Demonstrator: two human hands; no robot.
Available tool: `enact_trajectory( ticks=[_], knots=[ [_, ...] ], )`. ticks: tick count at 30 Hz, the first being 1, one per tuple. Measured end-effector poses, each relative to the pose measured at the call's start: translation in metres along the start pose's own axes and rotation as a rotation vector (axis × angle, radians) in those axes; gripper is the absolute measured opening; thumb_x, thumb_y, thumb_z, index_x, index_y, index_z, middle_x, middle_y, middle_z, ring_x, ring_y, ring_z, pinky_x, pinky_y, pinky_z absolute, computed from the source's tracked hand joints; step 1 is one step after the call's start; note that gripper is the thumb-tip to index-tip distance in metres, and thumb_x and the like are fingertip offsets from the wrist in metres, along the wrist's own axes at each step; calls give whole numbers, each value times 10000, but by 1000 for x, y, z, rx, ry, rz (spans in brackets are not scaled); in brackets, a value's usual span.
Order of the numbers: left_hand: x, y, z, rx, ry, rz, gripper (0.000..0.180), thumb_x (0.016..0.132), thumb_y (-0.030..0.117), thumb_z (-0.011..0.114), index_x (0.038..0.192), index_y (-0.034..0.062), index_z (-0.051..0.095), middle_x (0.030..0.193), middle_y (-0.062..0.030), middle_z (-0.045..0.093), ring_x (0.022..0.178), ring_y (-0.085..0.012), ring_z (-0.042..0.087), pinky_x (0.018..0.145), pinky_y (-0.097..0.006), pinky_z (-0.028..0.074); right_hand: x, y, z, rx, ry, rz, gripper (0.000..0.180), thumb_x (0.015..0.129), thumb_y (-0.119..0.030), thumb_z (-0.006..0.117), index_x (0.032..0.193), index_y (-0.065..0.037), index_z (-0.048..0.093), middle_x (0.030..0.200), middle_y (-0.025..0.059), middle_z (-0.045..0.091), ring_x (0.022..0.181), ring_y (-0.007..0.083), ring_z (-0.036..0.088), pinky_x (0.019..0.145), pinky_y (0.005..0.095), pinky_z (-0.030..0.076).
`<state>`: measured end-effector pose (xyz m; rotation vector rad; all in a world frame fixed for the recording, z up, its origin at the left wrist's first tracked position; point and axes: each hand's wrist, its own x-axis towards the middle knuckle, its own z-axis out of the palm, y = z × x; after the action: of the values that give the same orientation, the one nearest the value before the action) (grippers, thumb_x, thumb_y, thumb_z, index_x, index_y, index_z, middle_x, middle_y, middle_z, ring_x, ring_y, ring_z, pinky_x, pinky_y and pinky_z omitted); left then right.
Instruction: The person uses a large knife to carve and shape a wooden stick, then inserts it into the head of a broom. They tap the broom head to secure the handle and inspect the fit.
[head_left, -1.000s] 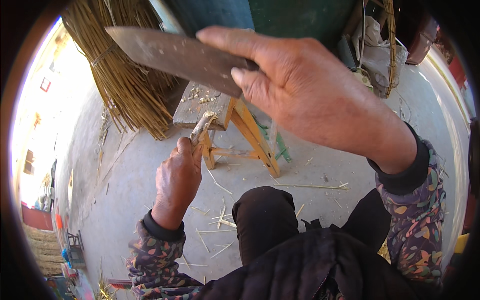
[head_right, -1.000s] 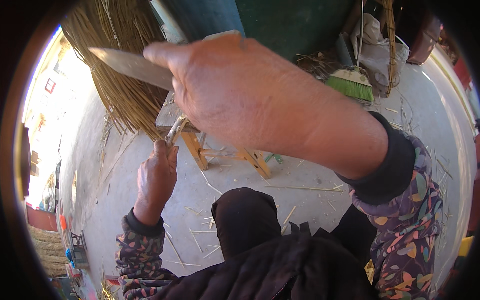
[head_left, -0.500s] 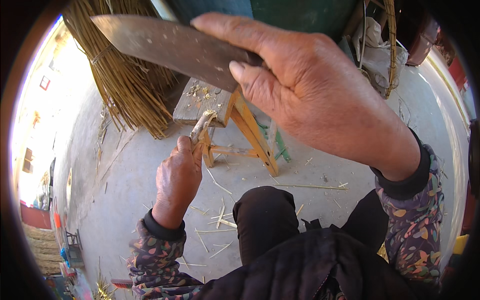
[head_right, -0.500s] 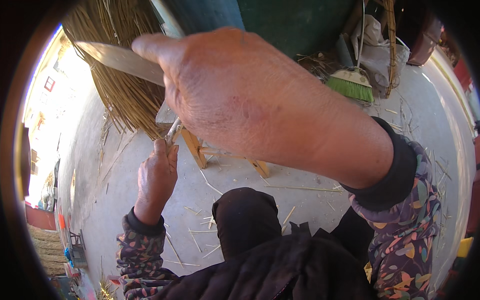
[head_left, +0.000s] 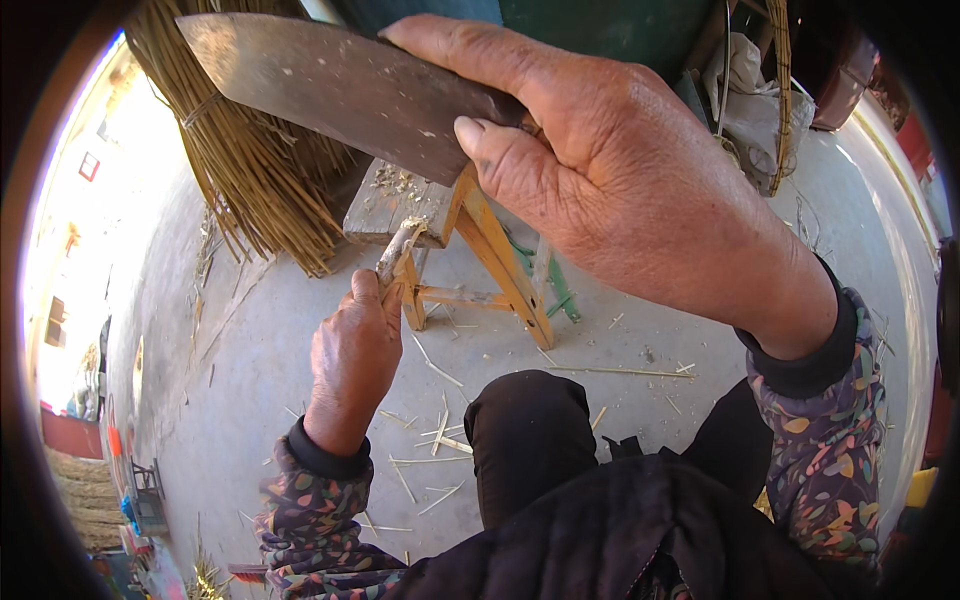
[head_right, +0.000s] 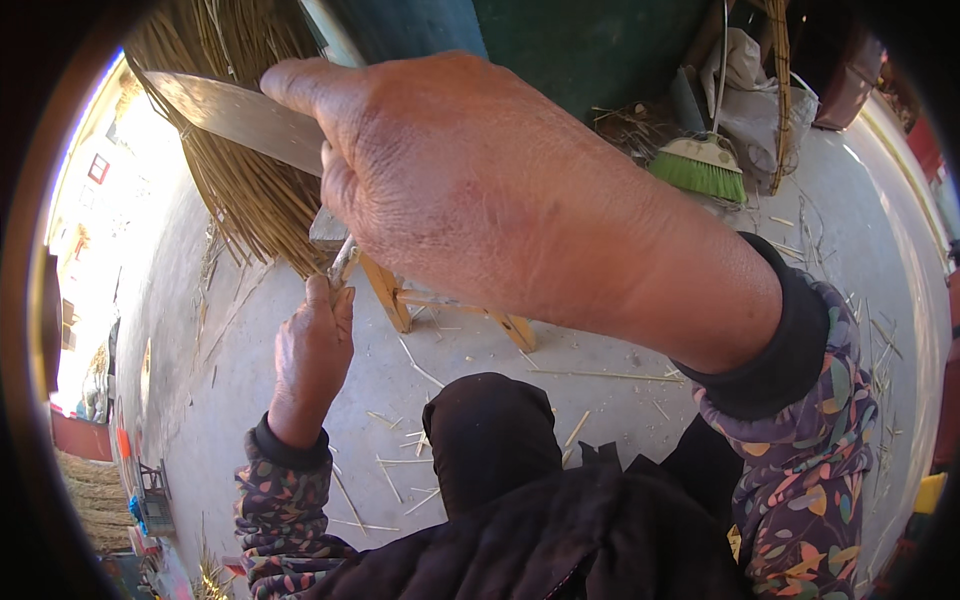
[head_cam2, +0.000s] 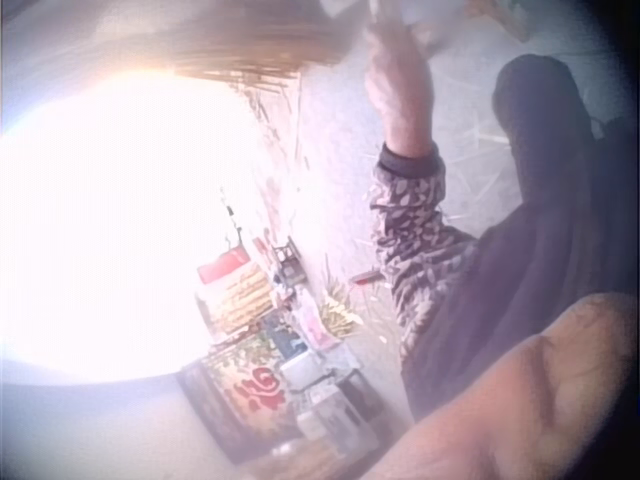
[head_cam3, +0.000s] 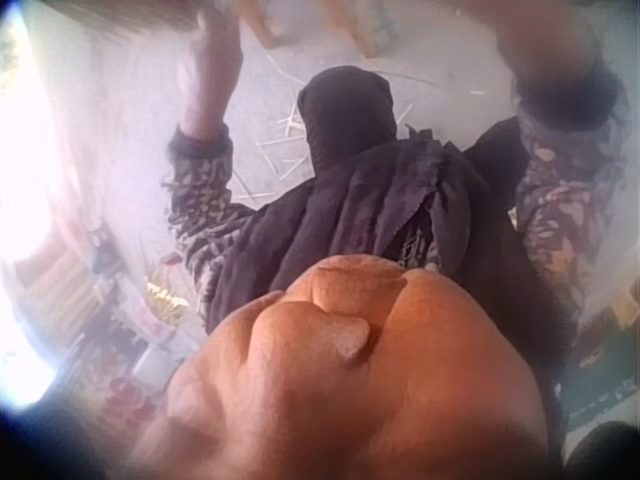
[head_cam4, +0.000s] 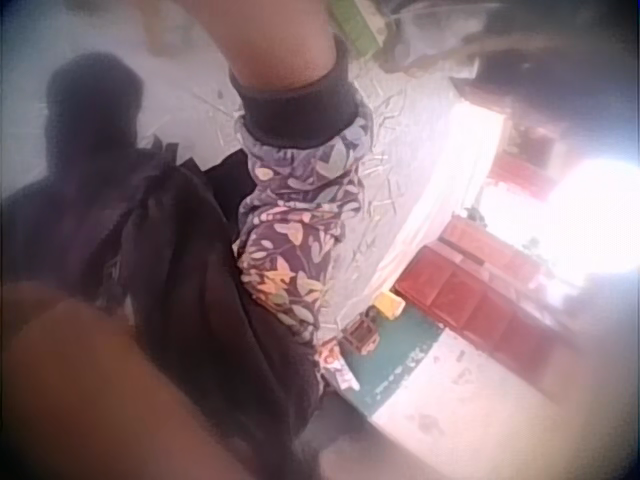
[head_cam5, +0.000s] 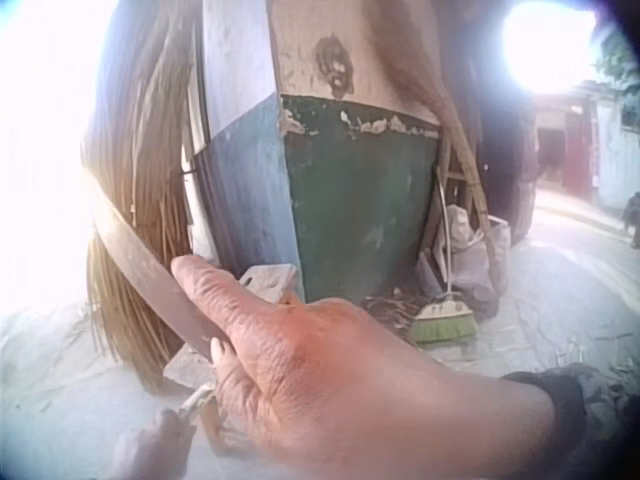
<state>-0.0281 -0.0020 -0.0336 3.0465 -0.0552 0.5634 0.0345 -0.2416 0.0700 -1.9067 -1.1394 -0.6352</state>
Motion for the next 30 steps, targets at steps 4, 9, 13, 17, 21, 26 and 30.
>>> enact_trajectory(
  ticks=[4,9,13,17,21,26,30],
  knots=[
    [2,3,1,-9,-32,-17,267,1002,305,525,951,57,440,736,-178,642,611,-399,642,484,-491,496,-11,-4,3,-116,-495,318,482,955,-128,527,1431,-85,455,717,214,604,610,326,626,596,427,481],
    [6,5,-2,48,-31,-13,271,1000,308,527,944,56,446,753,-170,652,604,-393,644,481,-480,504,-24,6,13,-139,-337,253,481,949,-124,527,1423,-80,454,705,219,598,606,360,603,590,446,469],
    [12,5,0,95,32,29,277,993,308,538,990,39,472,767,-164,657,594,-369,655,482,-459,518,-27,7,11,-123,-318,320,478,945,-116,539,1414,-73,457,722,224,606,595,349,593,589,431,473],
    [28,9,-7,208,59,28,304,984,294,550,1070,9,489,750,-150,649,590,-332,669,469,-429,524,-20,10,7,-97,-150,218,469,924,-108,568,1380,-50,474,731,209,625,617,324,621,601,416,494],
    [31,8,4,225,51,48,260,991,286,537,1040,36,484,732,-158,649,602,-369,662,488,-471,521,-5,4,-1,-123,-49,126,479,869,-119,622,1318,0,503,743,203,661,683,371,663,615,445,530],
    [34,9,2,142,18,37,228,998,280,521,1010,56,483,751,-183,665,622,-403,656,513,-513,513,-1,2,-4,-162,-202,221,497,891,-104,589,1371,-36,480,736,204,641,650,346,640,614,433,506],
    [44,18,-4,81,21,46,230,998,285,520,1010,58,486,701,-199,650,620,-417,648,511,-524,502,-20,32,12,-230,-201,193,501,926,-77,551,1418,-77,457,659,202,575,557,324,589,541,406,451]
  ],
)
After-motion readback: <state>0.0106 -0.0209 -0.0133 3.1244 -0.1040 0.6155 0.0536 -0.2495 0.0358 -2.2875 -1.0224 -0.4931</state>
